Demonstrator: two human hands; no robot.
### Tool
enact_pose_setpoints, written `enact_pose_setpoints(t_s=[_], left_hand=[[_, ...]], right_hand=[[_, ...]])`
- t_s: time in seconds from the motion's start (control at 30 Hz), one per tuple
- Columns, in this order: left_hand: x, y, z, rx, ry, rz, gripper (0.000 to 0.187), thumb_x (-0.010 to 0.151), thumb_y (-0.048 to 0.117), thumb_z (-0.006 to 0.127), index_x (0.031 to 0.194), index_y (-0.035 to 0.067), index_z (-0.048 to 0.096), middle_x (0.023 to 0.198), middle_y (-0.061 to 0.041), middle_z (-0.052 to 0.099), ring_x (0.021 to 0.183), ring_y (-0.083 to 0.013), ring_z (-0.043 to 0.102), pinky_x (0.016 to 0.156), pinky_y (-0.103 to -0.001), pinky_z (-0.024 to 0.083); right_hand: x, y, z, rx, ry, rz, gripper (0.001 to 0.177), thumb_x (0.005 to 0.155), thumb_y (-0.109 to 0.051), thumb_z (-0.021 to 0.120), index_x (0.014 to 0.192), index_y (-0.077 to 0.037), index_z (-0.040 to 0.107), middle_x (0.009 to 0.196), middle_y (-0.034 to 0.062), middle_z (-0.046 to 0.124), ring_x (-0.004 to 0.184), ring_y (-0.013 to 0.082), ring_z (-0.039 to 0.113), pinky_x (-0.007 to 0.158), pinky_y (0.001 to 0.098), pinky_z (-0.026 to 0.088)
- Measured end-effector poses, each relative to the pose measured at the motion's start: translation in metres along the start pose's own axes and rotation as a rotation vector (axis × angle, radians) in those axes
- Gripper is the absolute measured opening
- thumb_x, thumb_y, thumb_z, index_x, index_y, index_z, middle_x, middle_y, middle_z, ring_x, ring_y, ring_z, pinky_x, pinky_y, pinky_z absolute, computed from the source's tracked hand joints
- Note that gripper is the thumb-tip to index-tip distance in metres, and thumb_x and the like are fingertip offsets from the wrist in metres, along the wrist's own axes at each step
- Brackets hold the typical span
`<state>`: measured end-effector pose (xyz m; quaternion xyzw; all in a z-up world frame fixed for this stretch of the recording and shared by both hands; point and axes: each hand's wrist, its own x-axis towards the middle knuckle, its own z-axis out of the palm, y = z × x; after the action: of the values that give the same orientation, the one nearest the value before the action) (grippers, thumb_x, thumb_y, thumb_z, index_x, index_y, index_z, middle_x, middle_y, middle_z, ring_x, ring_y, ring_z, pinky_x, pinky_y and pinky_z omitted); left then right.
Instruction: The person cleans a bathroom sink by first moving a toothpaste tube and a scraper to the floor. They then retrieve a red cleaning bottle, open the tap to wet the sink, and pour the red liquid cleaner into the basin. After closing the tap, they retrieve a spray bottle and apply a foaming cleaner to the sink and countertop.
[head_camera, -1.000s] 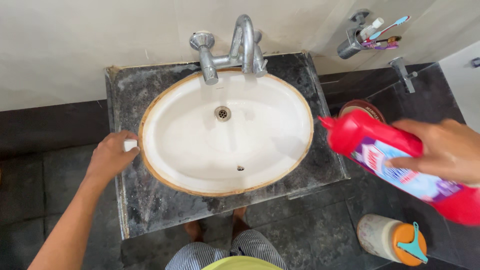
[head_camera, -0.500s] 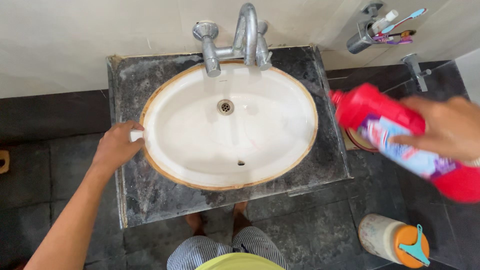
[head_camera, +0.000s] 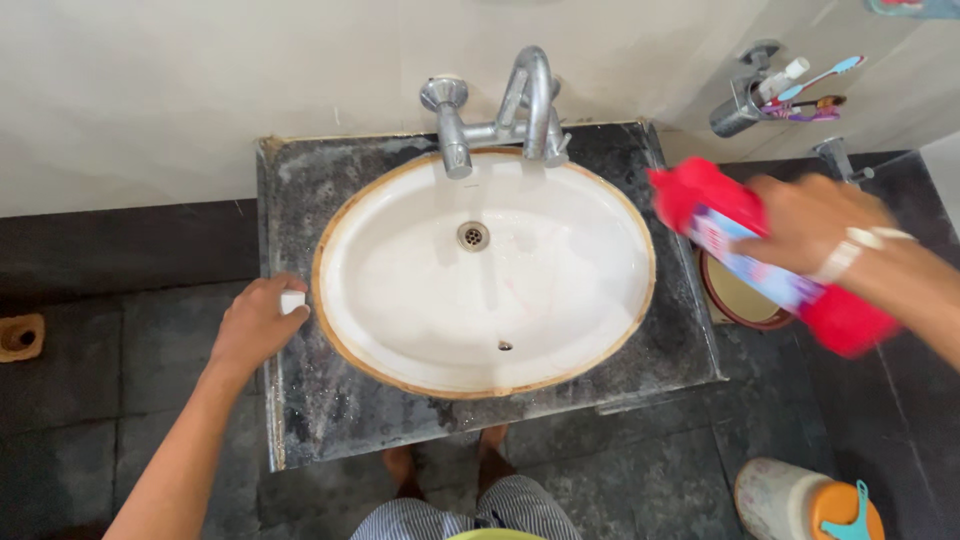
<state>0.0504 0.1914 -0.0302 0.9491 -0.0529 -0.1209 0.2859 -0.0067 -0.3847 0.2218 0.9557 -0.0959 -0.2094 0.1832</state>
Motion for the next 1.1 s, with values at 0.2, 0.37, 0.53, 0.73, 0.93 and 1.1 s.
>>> enact_pose_setpoints(t_s=[0.2, 0.37, 0.53, 0.73, 0.93, 1.1], left_hand=[[-0.004, -0.018, -0.014, 0.025, 0.015, -0.015, 0.039, 0.079, 0.026, 0.073, 0.117, 0.018, 0.071, 0.113, -0.017, 0.070, 0.107, -0.0384, 0.068, 0.092, -0.049, 0.053], [-0.004, -0.036, -0.014, 0.055, 0.030, -0.004, 0.037, 0.080, 0.026, 0.073, 0.116, 0.017, 0.071, 0.114, -0.018, 0.070, 0.108, -0.0394, 0.067, 0.093, -0.049, 0.053], [-0.004, -0.054, -0.020, 0.057, -0.001, -0.004, 0.038, 0.080, 0.027, 0.074, 0.117, 0.017, 0.071, 0.113, -0.017, 0.071, 0.108, -0.0379, 0.068, 0.092, -0.049, 0.053], [0.009, -0.070, -0.033, 0.093, -0.032, -0.001, 0.038, 0.079, 0.026, 0.075, 0.116, 0.018, 0.071, 0.112, -0.015, 0.071, 0.107, -0.0366, 0.069, 0.092, -0.048, 0.054], [0.013, -0.075, -0.066, 0.112, -0.015, -0.009, 0.039, 0.081, 0.026, 0.074, 0.119, 0.018, 0.070, 0.111, -0.013, 0.071, 0.101, -0.0338, 0.070, 0.090, -0.046, 0.054], [0.013, -0.078, -0.085, 0.167, -0.051, -0.105, 0.039, 0.083, 0.026, 0.073, 0.121, 0.019, 0.071, 0.110, -0.012, 0.072, 0.097, -0.0318, 0.072, 0.089, -0.047, 0.055]], right_hand=[[0.006, -0.095, -0.020, 0.326, 0.145, -0.193, 0.061, 0.074, -0.048, 0.080, 0.117, -0.006, 0.068, 0.087, 0.0276, 0.073, 0.084, 0.0475, 0.071, 0.082, 0.0541, 0.058], [-0.029, -0.117, 0.017, 0.601, 0.115, -0.080, 0.069, 0.073, -0.048, 0.081, 0.124, -0.004, 0.065, 0.081, 0.0268, 0.075, 0.077, 0.0411, 0.075, 0.077, 0.0488, 0.060], [-0.061, -0.113, 0.105, 0.864, 0.246, 0.228, 0.059, 0.071, -0.043, 0.083, 0.111, -0.001, 0.071, 0.087, 0.0224, 0.076, 0.078, 0.0363, 0.077, 0.075, 0.0461, 0.060], [-0.007, -0.123, 0.186, 0.949, 0.190, 0.433, 0.054, 0.069, -0.043, 0.086, 0.104, -0.003, 0.076, 0.090, 0.0226, 0.076, 0.083, 0.0373, 0.075, 0.079, 0.0454, 0.059], [0.092, -0.218, 0.144, 1.027, 0.182, 0.242, 0.051, 0.067, -0.037, 0.085, 0.103, -0.003, 0.075, 0.091, 0.0215, 0.076, 0.083, 0.0351, 0.076, 0.079, 0.0448, 0.061], [0.065, -0.290, 0.078, 0.943, 0.010, -0.034, 0.057, 0.069, -0.039, 0.083, 0.118, -0.012, 0.070, 0.094, 0.0203, 0.076, 0.085, 0.0373, 0.075, 0.081, 0.0453, 0.061]])
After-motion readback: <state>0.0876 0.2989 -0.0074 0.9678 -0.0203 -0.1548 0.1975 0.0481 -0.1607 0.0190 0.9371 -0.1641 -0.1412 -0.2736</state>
